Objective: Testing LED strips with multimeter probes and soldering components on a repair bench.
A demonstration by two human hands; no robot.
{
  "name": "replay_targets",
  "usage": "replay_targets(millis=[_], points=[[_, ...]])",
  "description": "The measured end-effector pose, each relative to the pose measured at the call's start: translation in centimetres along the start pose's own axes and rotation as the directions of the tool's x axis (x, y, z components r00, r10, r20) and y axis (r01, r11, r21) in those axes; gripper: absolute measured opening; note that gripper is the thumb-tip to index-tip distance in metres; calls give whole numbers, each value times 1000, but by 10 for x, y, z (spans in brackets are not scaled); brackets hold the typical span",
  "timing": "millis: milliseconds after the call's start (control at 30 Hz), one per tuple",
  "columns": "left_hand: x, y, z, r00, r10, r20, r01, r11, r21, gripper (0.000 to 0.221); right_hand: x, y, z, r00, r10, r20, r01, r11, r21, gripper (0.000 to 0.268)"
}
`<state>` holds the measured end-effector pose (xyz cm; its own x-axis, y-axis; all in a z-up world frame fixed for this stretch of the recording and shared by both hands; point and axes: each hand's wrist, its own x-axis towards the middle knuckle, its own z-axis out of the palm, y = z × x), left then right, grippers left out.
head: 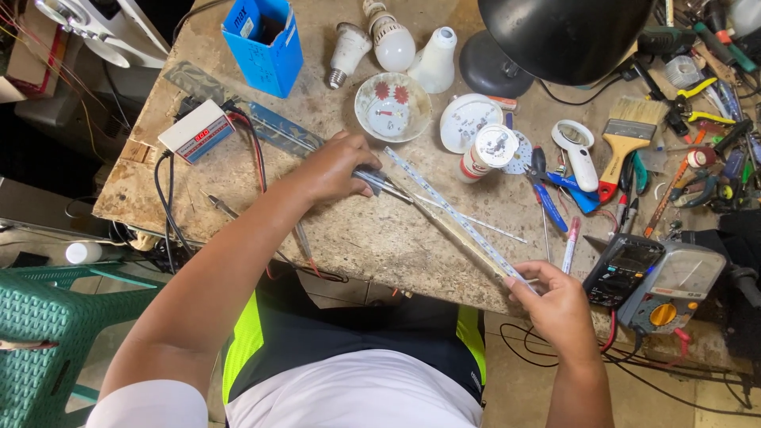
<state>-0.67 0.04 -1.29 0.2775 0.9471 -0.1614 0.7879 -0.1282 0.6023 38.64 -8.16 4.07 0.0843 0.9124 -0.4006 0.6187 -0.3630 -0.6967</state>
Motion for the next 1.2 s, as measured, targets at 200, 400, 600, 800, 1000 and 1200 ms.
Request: replay_targets(millis=[200,400,600,800,1000,1200], points=[[-3,5,-4,1000,-15,8,15,1000,-11,61,-4,-1,-6,1000,-5,2,5,1000,-7,20],[-16,32,11,992,-31,-121,63,961,269,64,1,14,-11,996,-79,-49,80,997,23,18],[-13,35,57,908,15,-420,101,962,252,50,2,24,-5,998,-69,-12,69,997,37,16],[-14,38,52,950,-31,-312,116,959,260,54,8,28,-8,997,-82,-3,82,993,87,19],[-20,36,56,927,-5,-374,78,980,181,28,-1,2,-13,999,7,54,-9,999,39,20],[4,-13,99,737,333,-588,-93,912,400,31,23,40,-8,979,-204,23,201,973,112,24]])
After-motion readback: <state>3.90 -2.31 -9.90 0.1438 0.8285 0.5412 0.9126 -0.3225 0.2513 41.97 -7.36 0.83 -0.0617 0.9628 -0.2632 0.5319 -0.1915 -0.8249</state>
